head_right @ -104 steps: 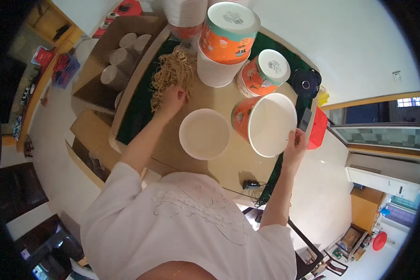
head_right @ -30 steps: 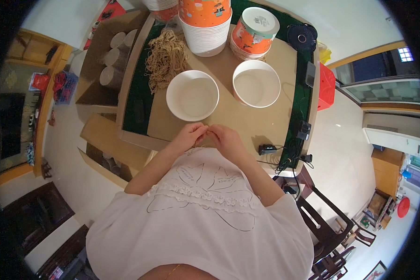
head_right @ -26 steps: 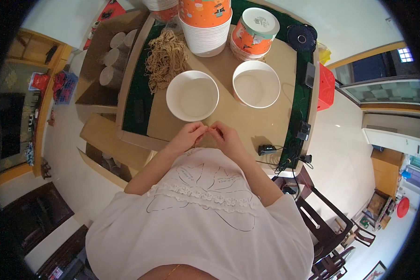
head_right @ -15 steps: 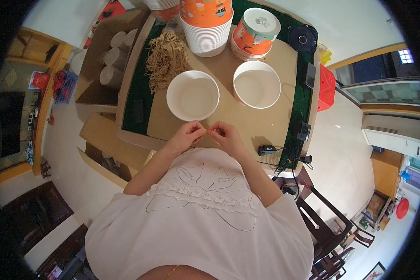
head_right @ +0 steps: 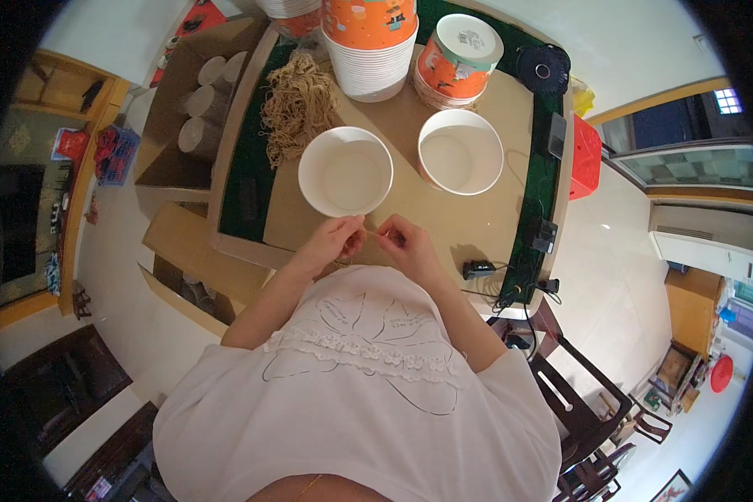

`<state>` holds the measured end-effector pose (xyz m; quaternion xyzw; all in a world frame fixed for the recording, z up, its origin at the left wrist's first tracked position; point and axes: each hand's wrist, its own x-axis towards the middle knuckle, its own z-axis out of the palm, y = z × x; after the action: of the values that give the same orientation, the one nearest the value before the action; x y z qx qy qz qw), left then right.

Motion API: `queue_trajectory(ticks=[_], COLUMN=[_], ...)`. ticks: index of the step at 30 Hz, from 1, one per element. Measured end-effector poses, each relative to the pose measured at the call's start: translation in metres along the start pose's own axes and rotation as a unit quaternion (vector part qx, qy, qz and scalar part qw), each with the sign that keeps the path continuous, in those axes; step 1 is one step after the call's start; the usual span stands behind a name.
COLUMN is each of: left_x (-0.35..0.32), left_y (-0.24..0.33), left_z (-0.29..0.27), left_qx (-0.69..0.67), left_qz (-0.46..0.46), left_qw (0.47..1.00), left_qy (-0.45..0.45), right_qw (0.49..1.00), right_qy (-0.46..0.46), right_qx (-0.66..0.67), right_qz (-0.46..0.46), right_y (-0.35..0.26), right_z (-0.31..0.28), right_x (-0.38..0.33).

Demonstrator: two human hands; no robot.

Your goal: Threading string through pre-punched holes in paper bowls to assemble them.

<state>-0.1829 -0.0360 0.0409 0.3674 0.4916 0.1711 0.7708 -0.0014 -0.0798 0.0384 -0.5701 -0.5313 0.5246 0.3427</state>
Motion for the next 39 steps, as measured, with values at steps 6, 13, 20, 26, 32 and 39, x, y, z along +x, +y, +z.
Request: queue_trajectory(ticks=[6,13,20,26,32,39], left_x=[0.003,0.003,0.003,0.001,0.001,0.003], left_y=[-0.004,-0.007,-0.01,-0.007,0.0,-0.005], left_z=[-0.001,-0.001,-0.005,-0.004,0.004,0.003], left_qx=[0.027,0.014,0.006,0.011,0.009,-0.007], left_qz=[0.016,0.033,0.038,0.041,-0.025,0.016], left_qw=[0.999,0.999,0.998,0.998,0.999,0.998], left_qy=[-0.043,-0.034,-0.043,-0.043,-0.035,-0.057], right_qw=[1.0,0.999,0.996,0.994,0.999,0.998], right_qy=[-0.007,-0.013,0.009,0.004,0.0,0.004], right_qx=[-0.015,0.002,0.079,0.096,0.03,0.039], right_qz=[0.006,0.05,0.046,0.056,0.036,0.039], right_y=[-0.009,0.0,0.01,0.005,-0.003,0.01], right_z=[-0.001,-0.002,0.002,0.0,-0.004,0.0], right_x=[0.0,0.001,0.003,0.002,0.0,0.001])
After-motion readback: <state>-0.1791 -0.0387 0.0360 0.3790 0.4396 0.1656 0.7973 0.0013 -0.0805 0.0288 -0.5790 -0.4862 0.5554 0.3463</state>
